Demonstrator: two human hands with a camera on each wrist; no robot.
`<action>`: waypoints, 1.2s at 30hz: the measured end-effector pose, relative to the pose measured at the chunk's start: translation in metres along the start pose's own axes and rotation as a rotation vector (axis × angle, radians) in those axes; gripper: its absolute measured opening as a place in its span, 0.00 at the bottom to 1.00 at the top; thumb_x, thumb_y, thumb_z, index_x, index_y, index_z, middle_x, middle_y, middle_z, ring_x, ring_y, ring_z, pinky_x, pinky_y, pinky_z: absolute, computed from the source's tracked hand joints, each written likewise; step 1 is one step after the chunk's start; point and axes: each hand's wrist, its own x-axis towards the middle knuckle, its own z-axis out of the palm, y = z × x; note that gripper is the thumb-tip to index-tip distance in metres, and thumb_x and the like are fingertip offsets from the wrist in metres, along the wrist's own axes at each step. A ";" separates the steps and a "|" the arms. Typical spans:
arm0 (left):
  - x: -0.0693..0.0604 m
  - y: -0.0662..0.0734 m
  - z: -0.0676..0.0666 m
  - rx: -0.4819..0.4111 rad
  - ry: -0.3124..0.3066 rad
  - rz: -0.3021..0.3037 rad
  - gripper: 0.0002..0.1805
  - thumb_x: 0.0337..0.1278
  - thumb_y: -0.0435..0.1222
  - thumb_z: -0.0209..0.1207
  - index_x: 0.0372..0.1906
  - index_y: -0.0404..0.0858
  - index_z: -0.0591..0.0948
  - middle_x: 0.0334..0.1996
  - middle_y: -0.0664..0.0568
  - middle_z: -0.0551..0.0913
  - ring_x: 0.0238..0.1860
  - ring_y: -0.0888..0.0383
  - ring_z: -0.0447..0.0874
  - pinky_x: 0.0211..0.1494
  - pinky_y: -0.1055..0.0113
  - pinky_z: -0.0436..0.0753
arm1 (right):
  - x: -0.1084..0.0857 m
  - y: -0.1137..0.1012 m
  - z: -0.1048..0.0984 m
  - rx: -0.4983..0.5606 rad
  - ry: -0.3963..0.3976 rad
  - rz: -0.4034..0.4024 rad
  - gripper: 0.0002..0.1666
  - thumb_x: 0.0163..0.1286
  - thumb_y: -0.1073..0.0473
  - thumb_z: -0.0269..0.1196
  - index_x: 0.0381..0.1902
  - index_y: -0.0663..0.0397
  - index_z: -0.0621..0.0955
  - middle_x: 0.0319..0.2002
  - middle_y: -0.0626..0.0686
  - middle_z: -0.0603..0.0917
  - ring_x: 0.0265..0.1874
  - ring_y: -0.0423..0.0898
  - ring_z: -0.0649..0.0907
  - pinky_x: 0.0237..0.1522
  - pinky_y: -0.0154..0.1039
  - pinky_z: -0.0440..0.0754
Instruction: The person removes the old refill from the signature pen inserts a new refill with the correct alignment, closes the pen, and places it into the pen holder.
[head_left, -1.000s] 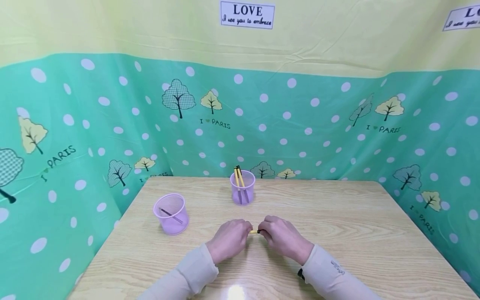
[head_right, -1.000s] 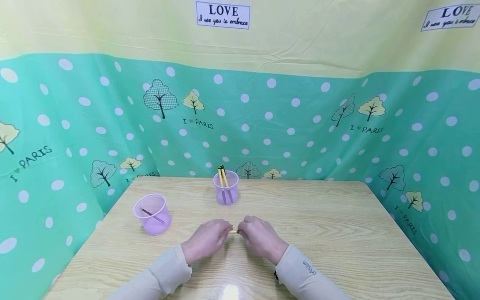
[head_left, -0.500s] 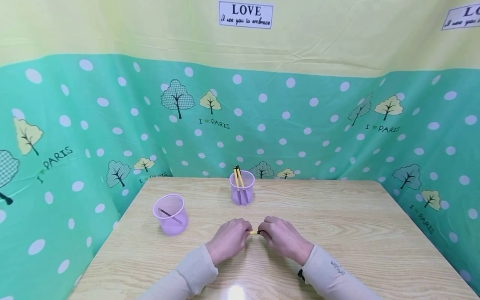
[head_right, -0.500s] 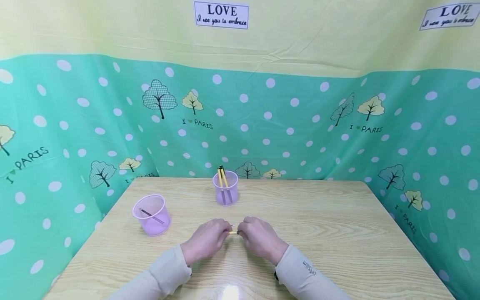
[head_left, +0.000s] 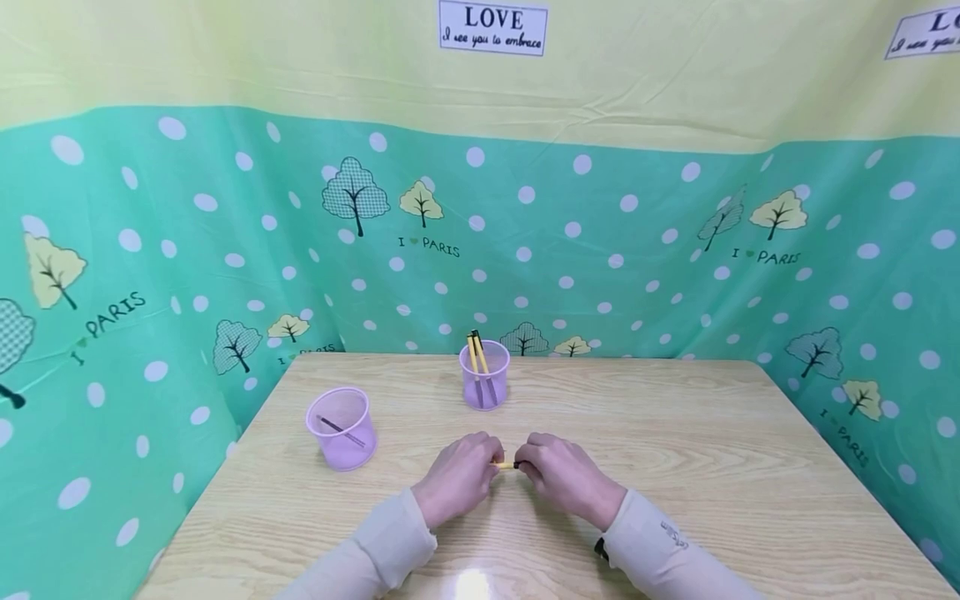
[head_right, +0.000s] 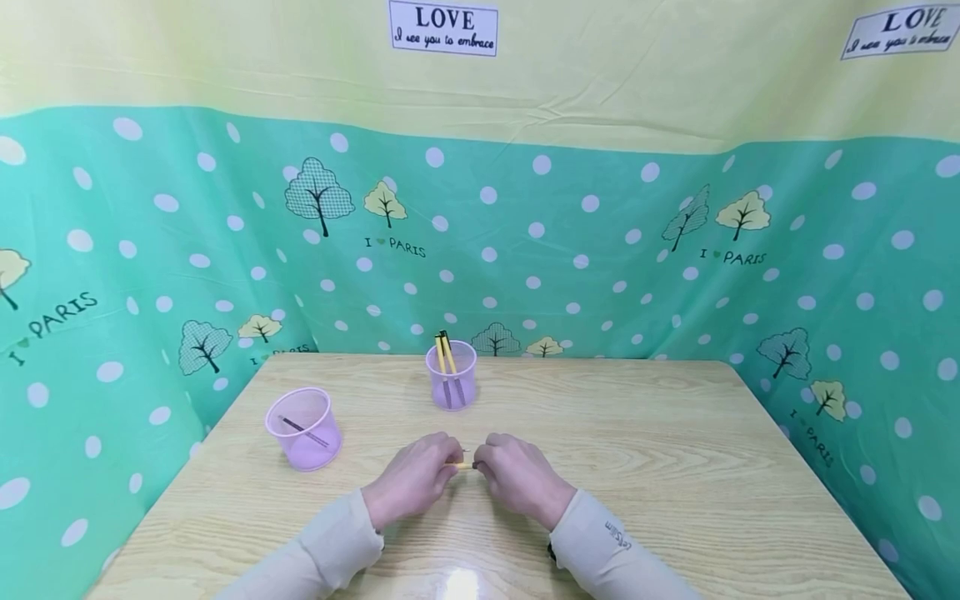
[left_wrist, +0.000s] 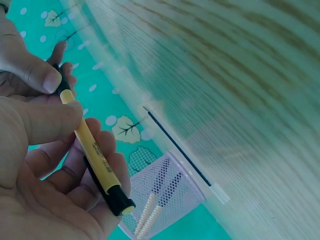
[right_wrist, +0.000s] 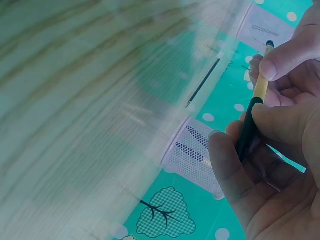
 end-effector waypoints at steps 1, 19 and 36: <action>0.000 0.000 0.000 -0.001 0.000 -0.001 0.08 0.51 0.30 0.64 0.34 0.43 0.79 0.30 0.60 0.76 0.32 0.63 0.75 0.34 0.71 0.77 | 0.000 0.000 0.000 0.000 -0.001 0.000 0.04 0.61 0.64 0.66 0.34 0.50 0.85 0.29 0.43 0.79 0.29 0.37 0.78 0.31 0.32 0.80; 0.002 0.002 0.003 0.040 0.020 0.046 0.07 0.60 0.32 0.56 0.35 0.40 0.84 0.25 0.58 0.79 0.27 0.64 0.76 0.29 0.71 0.76 | 0.001 -0.001 -0.004 -0.002 0.025 -0.005 0.05 0.60 0.64 0.66 0.34 0.51 0.85 0.29 0.43 0.79 0.29 0.38 0.78 0.31 0.32 0.80; 0.001 0.004 0.000 0.042 0.024 0.037 0.04 0.54 0.31 0.61 0.35 0.41 0.84 0.28 0.58 0.79 0.31 0.61 0.78 0.33 0.68 0.78 | 0.000 0.000 -0.002 -0.001 0.015 -0.002 0.04 0.61 0.64 0.66 0.34 0.50 0.85 0.28 0.42 0.77 0.28 0.36 0.77 0.30 0.31 0.79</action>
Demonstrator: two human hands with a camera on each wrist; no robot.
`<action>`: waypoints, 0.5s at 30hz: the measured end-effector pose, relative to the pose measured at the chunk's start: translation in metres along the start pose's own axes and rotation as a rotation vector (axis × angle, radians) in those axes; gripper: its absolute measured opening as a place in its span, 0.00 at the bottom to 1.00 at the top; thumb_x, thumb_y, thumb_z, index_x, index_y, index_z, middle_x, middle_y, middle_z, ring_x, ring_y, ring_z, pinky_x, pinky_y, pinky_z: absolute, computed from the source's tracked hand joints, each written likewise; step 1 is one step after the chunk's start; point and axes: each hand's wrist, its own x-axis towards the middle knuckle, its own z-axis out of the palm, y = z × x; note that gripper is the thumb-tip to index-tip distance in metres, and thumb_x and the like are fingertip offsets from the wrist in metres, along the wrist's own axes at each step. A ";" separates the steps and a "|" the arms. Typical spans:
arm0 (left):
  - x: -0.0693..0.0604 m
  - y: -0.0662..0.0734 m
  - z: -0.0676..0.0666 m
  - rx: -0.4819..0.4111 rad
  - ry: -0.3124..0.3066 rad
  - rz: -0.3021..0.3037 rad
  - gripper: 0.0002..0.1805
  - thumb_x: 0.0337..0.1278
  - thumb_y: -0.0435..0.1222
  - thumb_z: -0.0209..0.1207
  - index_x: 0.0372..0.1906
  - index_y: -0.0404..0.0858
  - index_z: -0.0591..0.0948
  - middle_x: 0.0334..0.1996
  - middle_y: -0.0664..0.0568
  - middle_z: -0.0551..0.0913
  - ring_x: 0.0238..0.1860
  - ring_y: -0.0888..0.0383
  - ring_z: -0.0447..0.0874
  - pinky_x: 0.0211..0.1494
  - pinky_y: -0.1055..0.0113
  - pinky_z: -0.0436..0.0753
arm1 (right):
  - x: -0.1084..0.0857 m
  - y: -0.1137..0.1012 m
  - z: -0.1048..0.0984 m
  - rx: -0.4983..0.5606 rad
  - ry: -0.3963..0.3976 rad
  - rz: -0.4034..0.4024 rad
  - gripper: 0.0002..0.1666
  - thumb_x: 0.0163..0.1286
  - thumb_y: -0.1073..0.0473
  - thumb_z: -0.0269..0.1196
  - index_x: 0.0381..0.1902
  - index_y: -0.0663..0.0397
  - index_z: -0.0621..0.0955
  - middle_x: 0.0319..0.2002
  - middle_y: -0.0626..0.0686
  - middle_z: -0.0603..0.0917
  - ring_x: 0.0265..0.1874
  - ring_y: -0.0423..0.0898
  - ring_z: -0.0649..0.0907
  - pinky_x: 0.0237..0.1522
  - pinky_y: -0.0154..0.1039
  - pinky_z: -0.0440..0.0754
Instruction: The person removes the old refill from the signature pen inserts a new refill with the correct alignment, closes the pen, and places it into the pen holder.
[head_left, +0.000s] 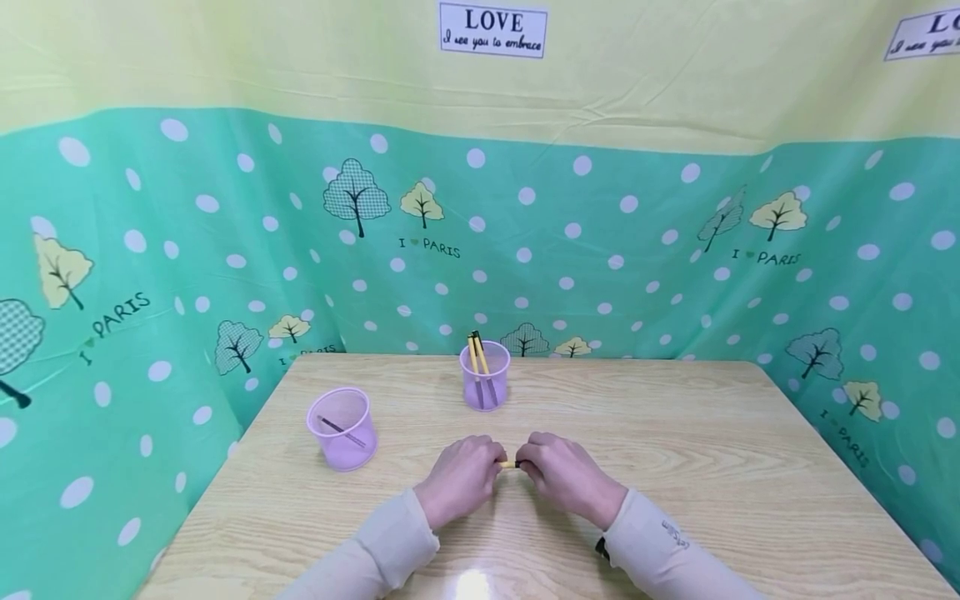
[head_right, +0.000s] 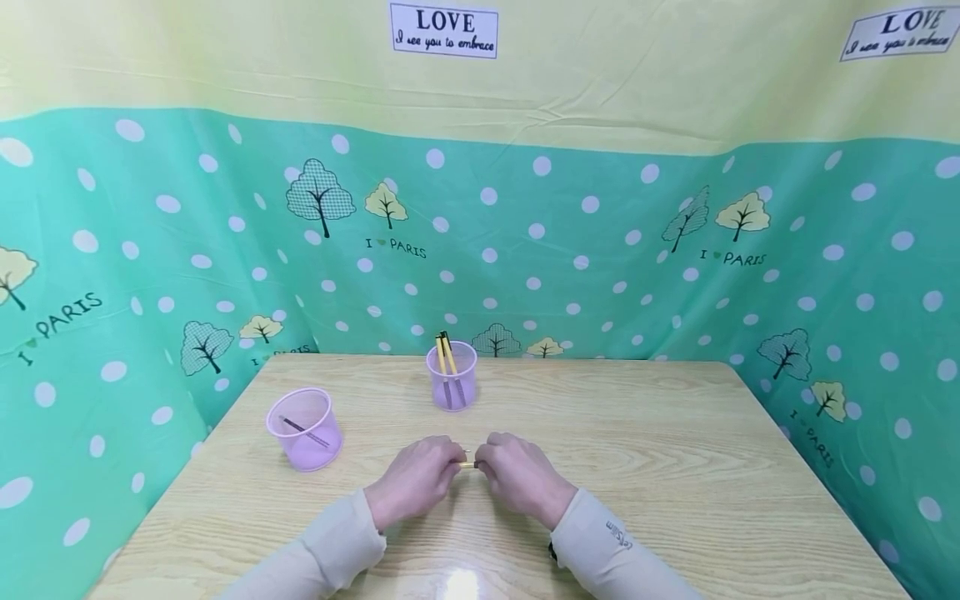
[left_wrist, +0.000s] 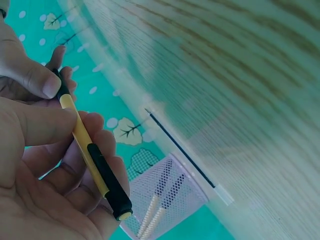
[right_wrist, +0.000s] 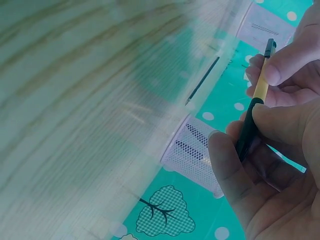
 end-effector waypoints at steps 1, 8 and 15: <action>0.000 0.000 0.000 -0.002 0.002 0.000 0.05 0.53 0.30 0.62 0.35 0.40 0.84 0.28 0.58 0.79 0.31 0.61 0.78 0.34 0.68 0.78 | 0.000 0.000 0.000 0.000 -0.001 0.000 0.04 0.61 0.64 0.66 0.34 0.50 0.85 0.28 0.42 0.77 0.28 0.36 0.77 0.30 0.31 0.79; 0.001 0.000 -0.001 0.005 0.027 -0.002 0.06 0.50 0.30 0.64 0.34 0.41 0.84 0.29 0.58 0.79 0.32 0.61 0.78 0.33 0.68 0.78 | -0.001 0.000 0.000 0.004 -0.009 0.004 0.03 0.61 0.63 0.66 0.33 0.50 0.85 0.28 0.42 0.78 0.28 0.36 0.77 0.30 0.31 0.79; 0.001 0.001 0.000 -0.004 0.032 -0.015 0.07 0.48 0.29 0.65 0.33 0.42 0.84 0.29 0.59 0.79 0.32 0.61 0.78 0.34 0.69 0.78 | -0.001 -0.001 0.000 0.011 -0.019 0.009 0.03 0.62 0.64 0.65 0.33 0.51 0.85 0.29 0.42 0.79 0.29 0.37 0.78 0.31 0.32 0.80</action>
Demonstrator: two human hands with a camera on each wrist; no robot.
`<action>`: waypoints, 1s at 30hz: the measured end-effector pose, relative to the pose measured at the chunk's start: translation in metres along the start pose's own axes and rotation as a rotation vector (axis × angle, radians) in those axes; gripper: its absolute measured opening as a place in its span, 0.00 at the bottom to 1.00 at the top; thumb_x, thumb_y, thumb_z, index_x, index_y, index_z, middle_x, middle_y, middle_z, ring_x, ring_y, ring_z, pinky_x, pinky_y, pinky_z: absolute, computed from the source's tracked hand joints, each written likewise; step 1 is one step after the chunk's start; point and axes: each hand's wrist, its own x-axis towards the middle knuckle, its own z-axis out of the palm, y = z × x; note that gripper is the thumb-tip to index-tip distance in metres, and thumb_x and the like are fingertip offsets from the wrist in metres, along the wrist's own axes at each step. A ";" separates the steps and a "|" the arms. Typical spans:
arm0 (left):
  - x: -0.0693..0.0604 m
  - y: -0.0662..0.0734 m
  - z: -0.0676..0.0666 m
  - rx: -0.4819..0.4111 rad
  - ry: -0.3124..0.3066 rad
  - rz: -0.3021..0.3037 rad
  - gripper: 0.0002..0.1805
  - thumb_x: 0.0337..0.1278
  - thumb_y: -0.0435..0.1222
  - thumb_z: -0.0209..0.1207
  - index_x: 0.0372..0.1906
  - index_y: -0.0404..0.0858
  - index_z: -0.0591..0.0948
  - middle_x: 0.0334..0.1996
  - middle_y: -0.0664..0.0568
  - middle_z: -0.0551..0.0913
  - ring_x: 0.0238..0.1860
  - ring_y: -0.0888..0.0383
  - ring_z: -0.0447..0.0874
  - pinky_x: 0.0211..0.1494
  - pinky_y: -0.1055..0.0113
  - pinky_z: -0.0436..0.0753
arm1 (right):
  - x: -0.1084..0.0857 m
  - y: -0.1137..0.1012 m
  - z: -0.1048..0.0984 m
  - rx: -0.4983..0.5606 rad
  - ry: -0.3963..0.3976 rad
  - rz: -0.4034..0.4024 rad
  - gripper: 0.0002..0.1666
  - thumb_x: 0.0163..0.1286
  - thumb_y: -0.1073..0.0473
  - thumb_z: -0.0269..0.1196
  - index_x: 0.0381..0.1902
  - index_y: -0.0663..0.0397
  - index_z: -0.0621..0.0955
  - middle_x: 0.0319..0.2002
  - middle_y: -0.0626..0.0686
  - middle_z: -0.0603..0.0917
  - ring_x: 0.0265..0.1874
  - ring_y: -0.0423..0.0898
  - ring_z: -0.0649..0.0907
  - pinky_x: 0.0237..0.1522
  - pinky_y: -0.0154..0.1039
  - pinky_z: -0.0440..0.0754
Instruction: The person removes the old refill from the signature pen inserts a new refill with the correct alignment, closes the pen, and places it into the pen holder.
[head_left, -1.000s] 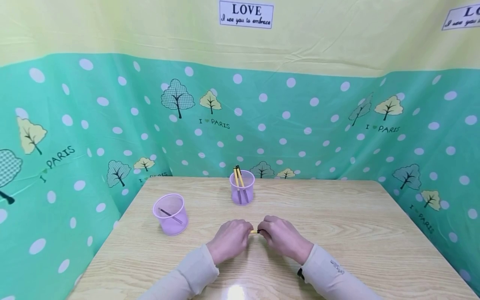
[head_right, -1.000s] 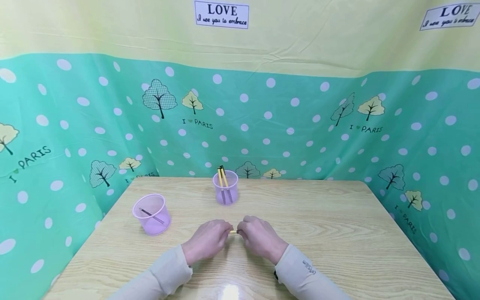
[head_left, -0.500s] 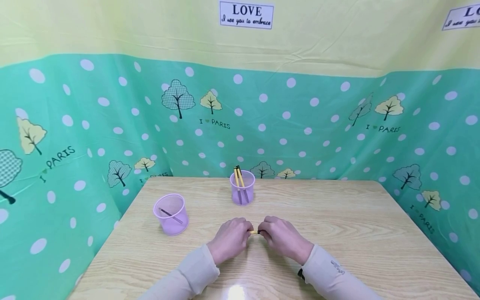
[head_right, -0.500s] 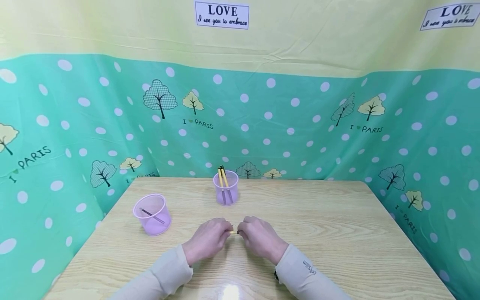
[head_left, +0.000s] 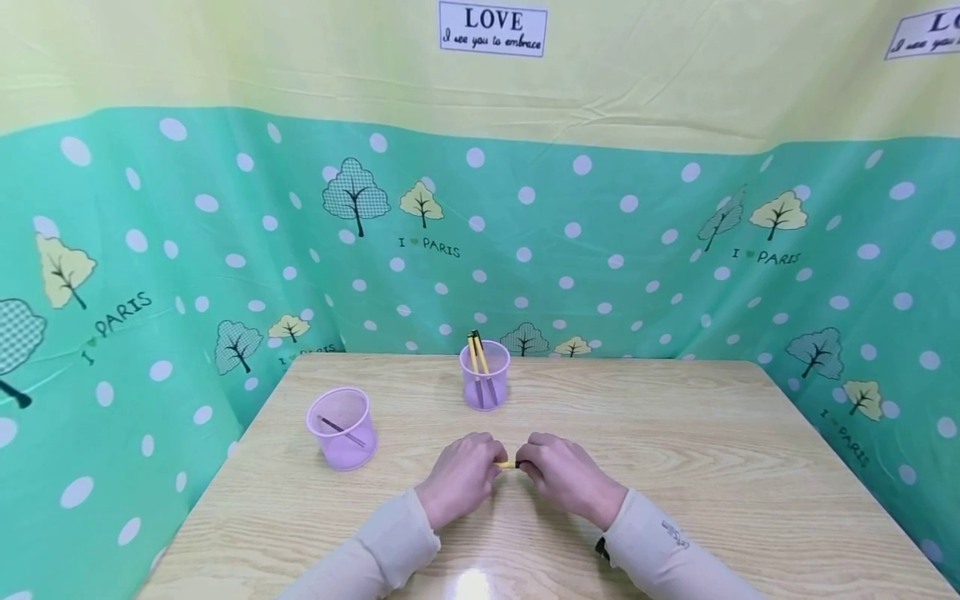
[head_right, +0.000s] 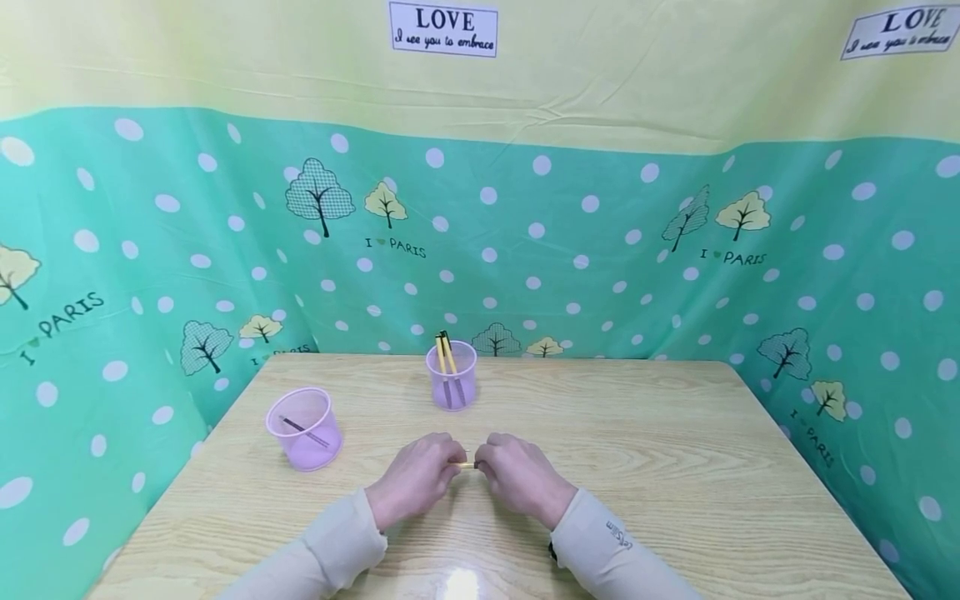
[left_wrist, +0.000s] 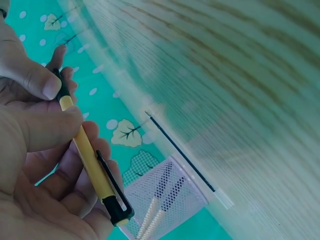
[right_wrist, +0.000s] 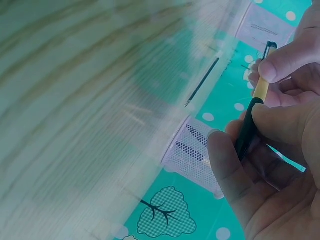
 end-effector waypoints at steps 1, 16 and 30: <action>0.000 0.000 0.000 -0.001 -0.001 -0.003 0.07 0.48 0.29 0.66 0.34 0.42 0.84 0.29 0.58 0.79 0.33 0.61 0.78 0.34 0.69 0.78 | 0.000 0.000 0.000 0.003 -0.002 0.001 0.03 0.62 0.64 0.65 0.33 0.51 0.85 0.29 0.42 0.78 0.29 0.37 0.78 0.31 0.32 0.80; -0.002 0.000 -0.001 -0.033 -0.004 -0.029 0.10 0.45 0.27 0.66 0.33 0.42 0.83 0.30 0.58 0.78 0.35 0.62 0.76 0.39 0.71 0.78 | 0.002 -0.002 0.001 0.026 -0.012 -0.018 0.05 0.62 0.65 0.64 0.34 0.51 0.85 0.30 0.43 0.80 0.31 0.38 0.79 0.33 0.33 0.81; -0.005 -0.002 0.001 -0.062 0.053 -0.001 0.10 0.43 0.26 0.67 0.32 0.42 0.83 0.30 0.59 0.78 0.35 0.62 0.76 0.40 0.71 0.78 | 0.002 -0.002 0.000 0.066 -0.038 -0.007 0.06 0.63 0.66 0.63 0.35 0.52 0.85 0.30 0.43 0.80 0.32 0.38 0.79 0.34 0.34 0.81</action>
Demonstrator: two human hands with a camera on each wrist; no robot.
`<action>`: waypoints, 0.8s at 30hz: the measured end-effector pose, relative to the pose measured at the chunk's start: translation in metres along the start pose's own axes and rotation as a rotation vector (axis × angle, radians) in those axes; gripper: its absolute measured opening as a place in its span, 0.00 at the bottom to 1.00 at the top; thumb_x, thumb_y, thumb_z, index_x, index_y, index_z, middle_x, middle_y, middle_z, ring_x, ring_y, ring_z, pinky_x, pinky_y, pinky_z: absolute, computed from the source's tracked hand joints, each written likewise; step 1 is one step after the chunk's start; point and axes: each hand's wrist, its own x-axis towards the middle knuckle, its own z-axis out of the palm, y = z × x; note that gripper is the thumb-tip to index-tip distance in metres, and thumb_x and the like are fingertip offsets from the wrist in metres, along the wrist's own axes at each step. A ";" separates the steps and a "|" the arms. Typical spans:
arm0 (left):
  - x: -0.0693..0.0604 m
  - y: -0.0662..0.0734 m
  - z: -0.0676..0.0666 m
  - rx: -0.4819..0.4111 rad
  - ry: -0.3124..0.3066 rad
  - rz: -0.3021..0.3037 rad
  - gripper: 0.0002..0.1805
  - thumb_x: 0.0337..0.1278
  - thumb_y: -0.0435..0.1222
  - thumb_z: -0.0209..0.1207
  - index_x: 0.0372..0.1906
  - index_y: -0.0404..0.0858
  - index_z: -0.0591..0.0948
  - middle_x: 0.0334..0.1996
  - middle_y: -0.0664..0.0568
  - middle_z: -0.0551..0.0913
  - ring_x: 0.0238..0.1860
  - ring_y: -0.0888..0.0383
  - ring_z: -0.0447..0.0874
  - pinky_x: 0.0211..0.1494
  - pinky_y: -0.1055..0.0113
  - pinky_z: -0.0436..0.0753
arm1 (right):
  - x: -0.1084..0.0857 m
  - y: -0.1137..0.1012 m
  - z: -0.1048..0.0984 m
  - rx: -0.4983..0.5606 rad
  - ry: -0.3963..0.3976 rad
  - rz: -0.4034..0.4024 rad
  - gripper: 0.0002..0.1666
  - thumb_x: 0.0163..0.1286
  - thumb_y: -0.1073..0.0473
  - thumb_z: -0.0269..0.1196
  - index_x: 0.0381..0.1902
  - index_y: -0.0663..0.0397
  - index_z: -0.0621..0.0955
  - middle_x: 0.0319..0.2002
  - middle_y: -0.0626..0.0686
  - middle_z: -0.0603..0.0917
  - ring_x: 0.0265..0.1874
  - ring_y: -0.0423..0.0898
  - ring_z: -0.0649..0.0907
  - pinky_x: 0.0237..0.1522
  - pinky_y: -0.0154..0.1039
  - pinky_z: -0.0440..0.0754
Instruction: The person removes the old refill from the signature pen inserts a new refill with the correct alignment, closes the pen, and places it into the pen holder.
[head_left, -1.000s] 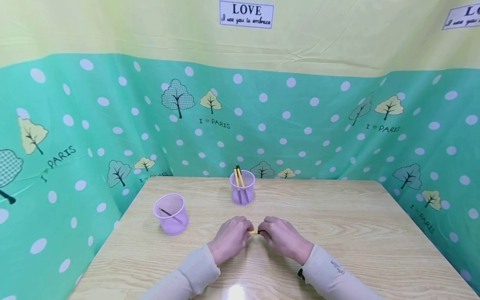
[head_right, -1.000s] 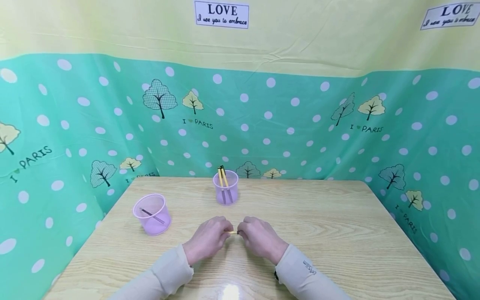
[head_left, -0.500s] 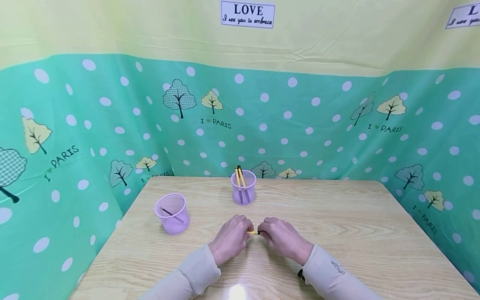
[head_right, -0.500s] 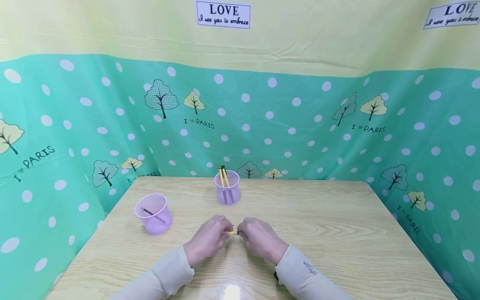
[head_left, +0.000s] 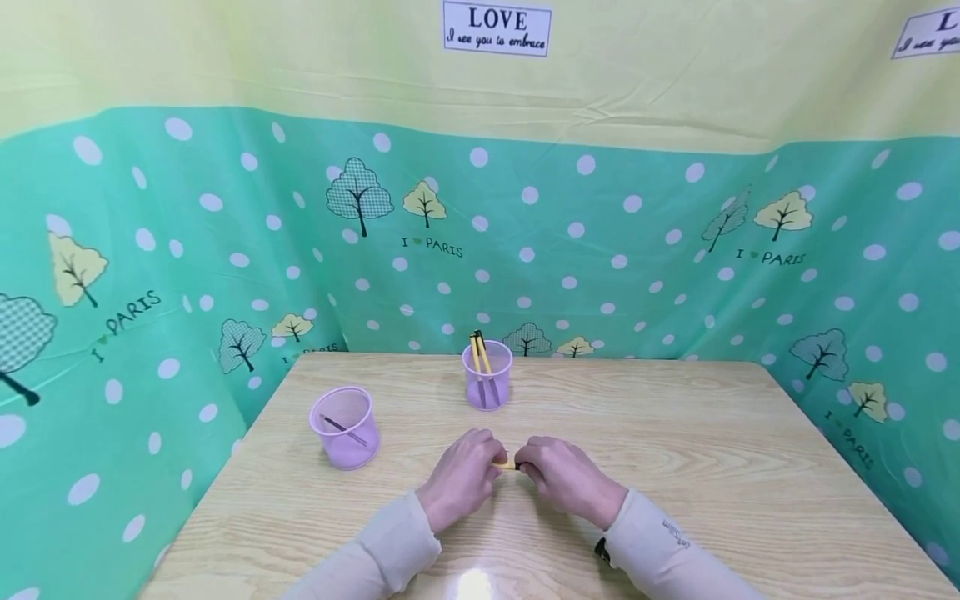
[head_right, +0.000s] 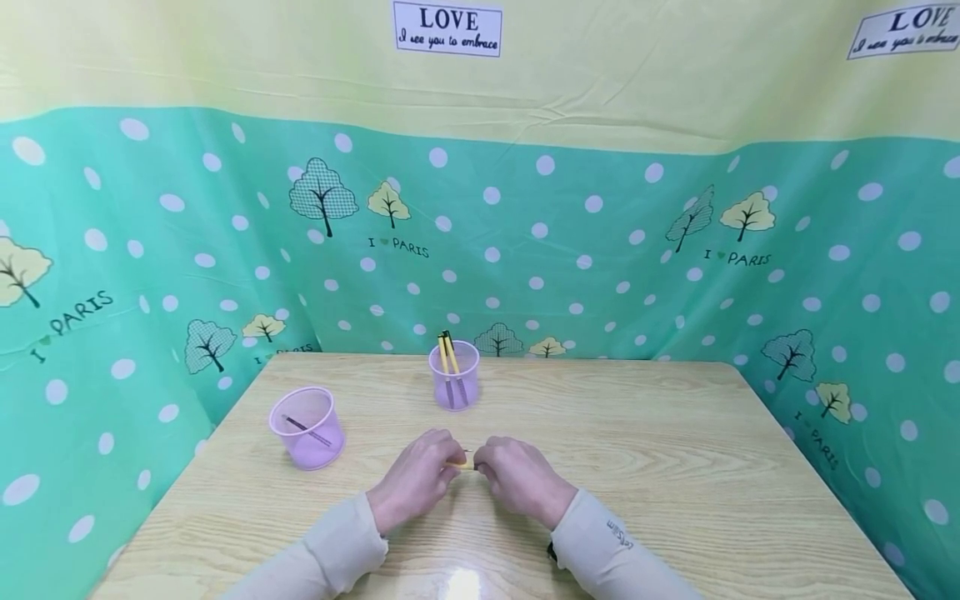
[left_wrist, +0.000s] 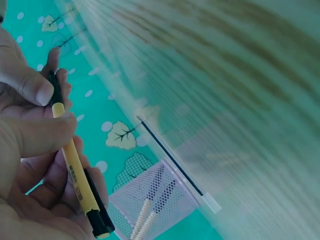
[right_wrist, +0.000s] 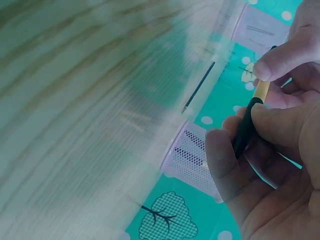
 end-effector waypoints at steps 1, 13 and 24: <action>0.000 0.000 0.000 -0.005 -0.001 -0.004 0.10 0.43 0.26 0.67 0.32 0.42 0.83 0.30 0.59 0.78 0.35 0.62 0.76 0.40 0.71 0.78 | 0.000 0.000 0.000 -0.003 0.001 0.002 0.06 0.63 0.66 0.63 0.35 0.51 0.85 0.30 0.43 0.80 0.31 0.38 0.79 0.34 0.34 0.81; 0.000 -0.004 -0.002 -0.056 0.047 -0.074 0.13 0.51 0.41 0.67 0.41 0.41 0.83 0.36 0.56 0.79 0.40 0.60 0.74 0.47 0.63 0.75 | 0.000 -0.001 -0.001 -0.012 0.023 0.023 0.05 0.63 0.66 0.63 0.34 0.50 0.84 0.30 0.42 0.79 0.31 0.36 0.78 0.33 0.33 0.81; -0.006 -0.013 -0.006 -0.240 0.154 -0.198 0.16 0.51 0.40 0.67 0.44 0.39 0.81 0.39 0.51 0.80 0.43 0.51 0.77 0.48 0.58 0.76 | -0.001 -0.001 -0.003 0.004 0.029 0.046 0.06 0.64 0.65 0.63 0.36 0.49 0.84 0.31 0.41 0.78 0.31 0.35 0.78 0.35 0.32 0.81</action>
